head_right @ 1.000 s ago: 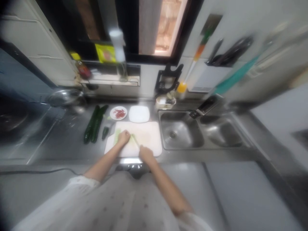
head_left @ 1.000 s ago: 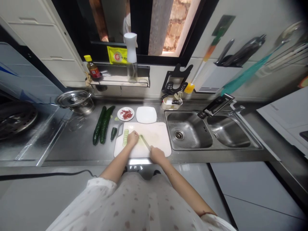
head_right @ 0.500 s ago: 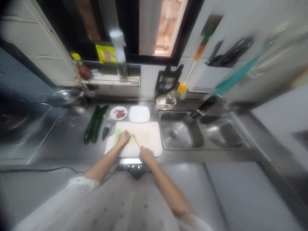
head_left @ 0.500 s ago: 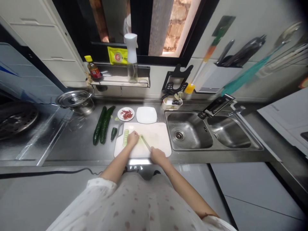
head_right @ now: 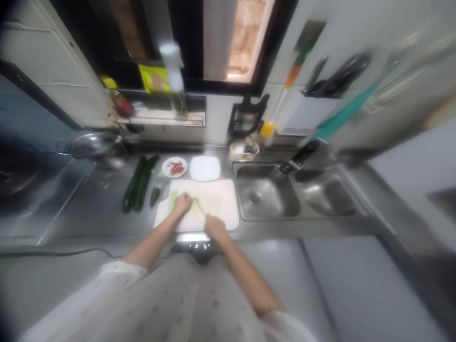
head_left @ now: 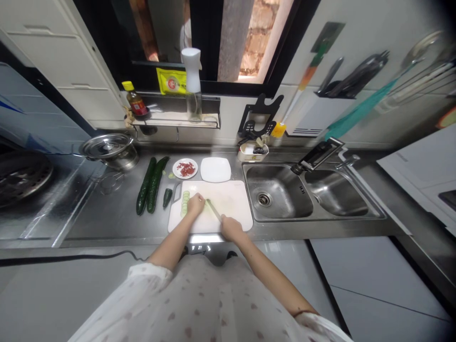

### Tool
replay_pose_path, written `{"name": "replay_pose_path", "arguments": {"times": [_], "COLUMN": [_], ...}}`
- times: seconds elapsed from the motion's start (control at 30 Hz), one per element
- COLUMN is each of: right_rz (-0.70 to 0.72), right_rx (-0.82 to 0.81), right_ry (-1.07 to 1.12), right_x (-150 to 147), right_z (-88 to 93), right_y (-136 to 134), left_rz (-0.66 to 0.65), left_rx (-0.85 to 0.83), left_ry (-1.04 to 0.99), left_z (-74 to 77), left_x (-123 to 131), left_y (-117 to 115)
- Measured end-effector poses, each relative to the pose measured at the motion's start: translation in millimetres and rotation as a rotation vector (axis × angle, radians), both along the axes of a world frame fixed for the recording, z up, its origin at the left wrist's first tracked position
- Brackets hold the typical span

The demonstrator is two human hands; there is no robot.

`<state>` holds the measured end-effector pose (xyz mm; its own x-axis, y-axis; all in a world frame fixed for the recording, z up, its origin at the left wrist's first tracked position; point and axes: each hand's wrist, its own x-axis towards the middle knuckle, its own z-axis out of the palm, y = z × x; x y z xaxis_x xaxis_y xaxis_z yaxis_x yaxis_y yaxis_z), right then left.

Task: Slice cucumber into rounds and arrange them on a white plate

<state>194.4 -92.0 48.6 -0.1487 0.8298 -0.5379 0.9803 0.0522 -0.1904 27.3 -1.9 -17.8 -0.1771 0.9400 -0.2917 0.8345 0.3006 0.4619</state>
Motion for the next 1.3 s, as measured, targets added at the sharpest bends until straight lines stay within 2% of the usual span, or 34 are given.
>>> {"name": "replay_pose_path", "arguments": {"times": [0.17, 0.33, 0.43, 0.73, 1.0, 1.3], "right_rz": [0.005, -0.009, -0.016, -0.028, -0.026, -0.002], "right_rx": [0.001, -0.028, -0.041, -0.048, -0.034, -0.015], "right_ry": [-0.004, -0.012, -0.018, -0.014, -0.011, -0.029], "right_x": [0.3, 3.0, 4.2, 4.3, 5.4, 8.9], "right_z": [3.0, 6.0, 7.3, 8.0, 5.4, 10.1], "right_y": [-1.5, -4.5, -6.1, -9.4, -9.0, -7.9], "left_rz": [-0.014, -0.108, -0.115, -0.068, 0.002, -0.046], "left_rx": [0.007, 0.068, 0.058, 0.065, -0.001, -0.041], "left_ry": [-0.018, 0.007, 0.009, -0.077, -0.198, -0.259], "left_z": [1.1, 1.1, 2.3, 9.5, 6.0, 12.5], "left_x": [1.8, 6.9, 8.3, 10.8, 6.0, -1.2], "left_y": [-7.4, -18.1, -20.1, -18.2, -6.7, -3.3]}}
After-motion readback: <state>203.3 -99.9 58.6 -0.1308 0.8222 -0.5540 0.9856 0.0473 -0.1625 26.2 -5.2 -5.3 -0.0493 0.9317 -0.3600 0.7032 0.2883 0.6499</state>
